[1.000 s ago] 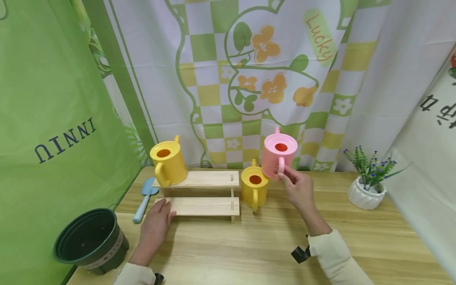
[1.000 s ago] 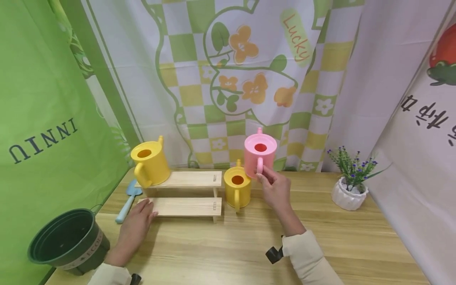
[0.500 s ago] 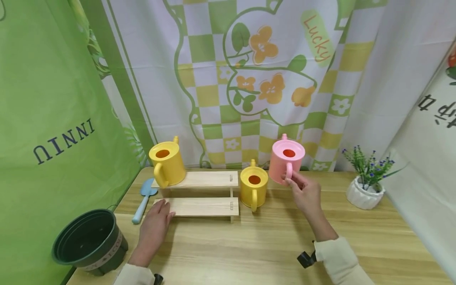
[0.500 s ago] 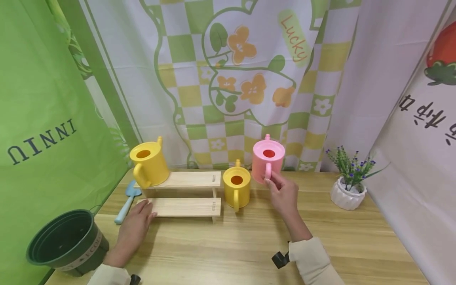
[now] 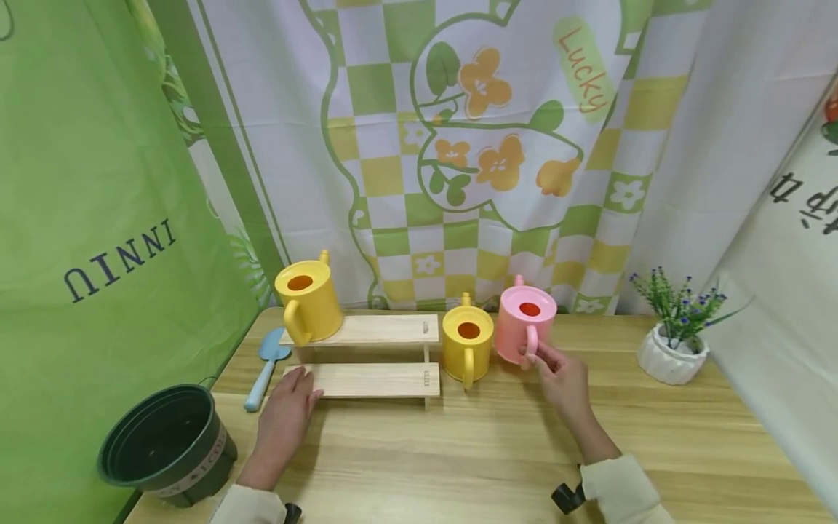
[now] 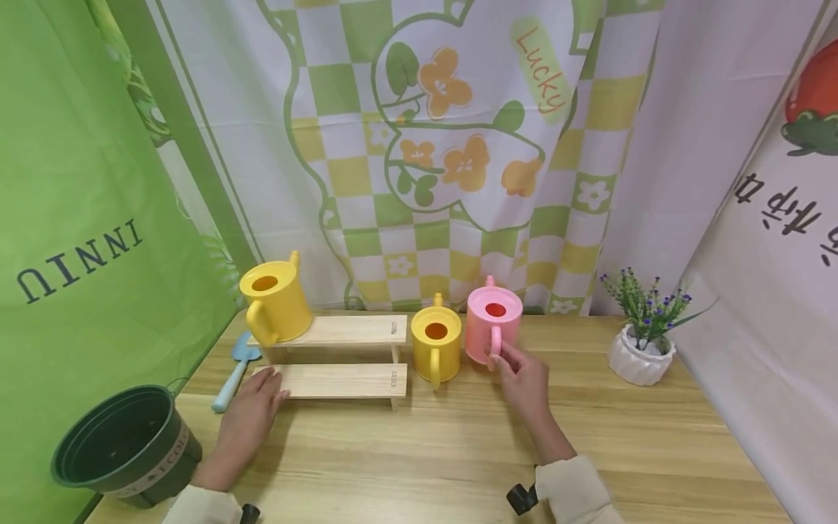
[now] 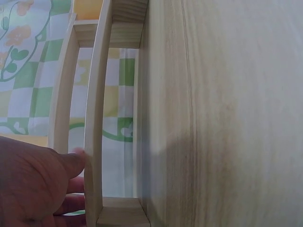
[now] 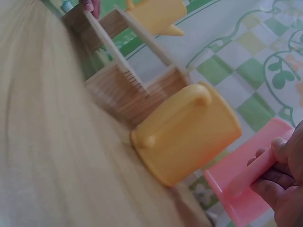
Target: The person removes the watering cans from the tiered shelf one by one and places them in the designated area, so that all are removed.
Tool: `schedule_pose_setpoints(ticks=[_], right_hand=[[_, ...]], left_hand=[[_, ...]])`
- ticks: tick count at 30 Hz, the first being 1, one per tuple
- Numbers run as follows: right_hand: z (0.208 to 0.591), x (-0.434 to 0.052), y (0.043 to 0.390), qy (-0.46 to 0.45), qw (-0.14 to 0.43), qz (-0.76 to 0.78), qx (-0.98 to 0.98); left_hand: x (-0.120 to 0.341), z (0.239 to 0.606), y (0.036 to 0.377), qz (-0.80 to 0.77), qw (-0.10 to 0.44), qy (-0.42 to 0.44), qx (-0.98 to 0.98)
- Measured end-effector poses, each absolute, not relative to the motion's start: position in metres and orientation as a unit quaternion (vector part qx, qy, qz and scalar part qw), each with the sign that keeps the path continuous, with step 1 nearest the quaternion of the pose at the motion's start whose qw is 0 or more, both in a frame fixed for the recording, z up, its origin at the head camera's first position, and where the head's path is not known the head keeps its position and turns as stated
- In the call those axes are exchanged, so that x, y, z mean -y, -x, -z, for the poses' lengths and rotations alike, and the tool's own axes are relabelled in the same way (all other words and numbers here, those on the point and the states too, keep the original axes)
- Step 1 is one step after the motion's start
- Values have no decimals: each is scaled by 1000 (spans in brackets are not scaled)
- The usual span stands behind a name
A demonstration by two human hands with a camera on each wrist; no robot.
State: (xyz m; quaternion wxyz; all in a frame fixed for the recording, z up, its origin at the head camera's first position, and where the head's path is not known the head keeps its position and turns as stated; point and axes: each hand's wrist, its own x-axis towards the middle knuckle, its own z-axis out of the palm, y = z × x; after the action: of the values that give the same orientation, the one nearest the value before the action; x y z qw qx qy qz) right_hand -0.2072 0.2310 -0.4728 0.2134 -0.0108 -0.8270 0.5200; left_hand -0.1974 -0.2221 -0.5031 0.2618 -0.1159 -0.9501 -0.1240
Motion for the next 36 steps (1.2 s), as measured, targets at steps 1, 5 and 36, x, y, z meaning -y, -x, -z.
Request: schedule_pose_setpoints(ticks=[1, 5, 36], right_hand=[[477, -231, 207, 12, 210, -521, 827], [490, -230, 203, 25, 192, -526, 828], [503, -238, 196, 56, 97, -524, 845]], left_hand=[[223, 503, 198, 123, 260, 116, 951], [224, 503, 198, 121, 251, 115, 953], [225, 501, 198, 115, 250, 123, 954]])
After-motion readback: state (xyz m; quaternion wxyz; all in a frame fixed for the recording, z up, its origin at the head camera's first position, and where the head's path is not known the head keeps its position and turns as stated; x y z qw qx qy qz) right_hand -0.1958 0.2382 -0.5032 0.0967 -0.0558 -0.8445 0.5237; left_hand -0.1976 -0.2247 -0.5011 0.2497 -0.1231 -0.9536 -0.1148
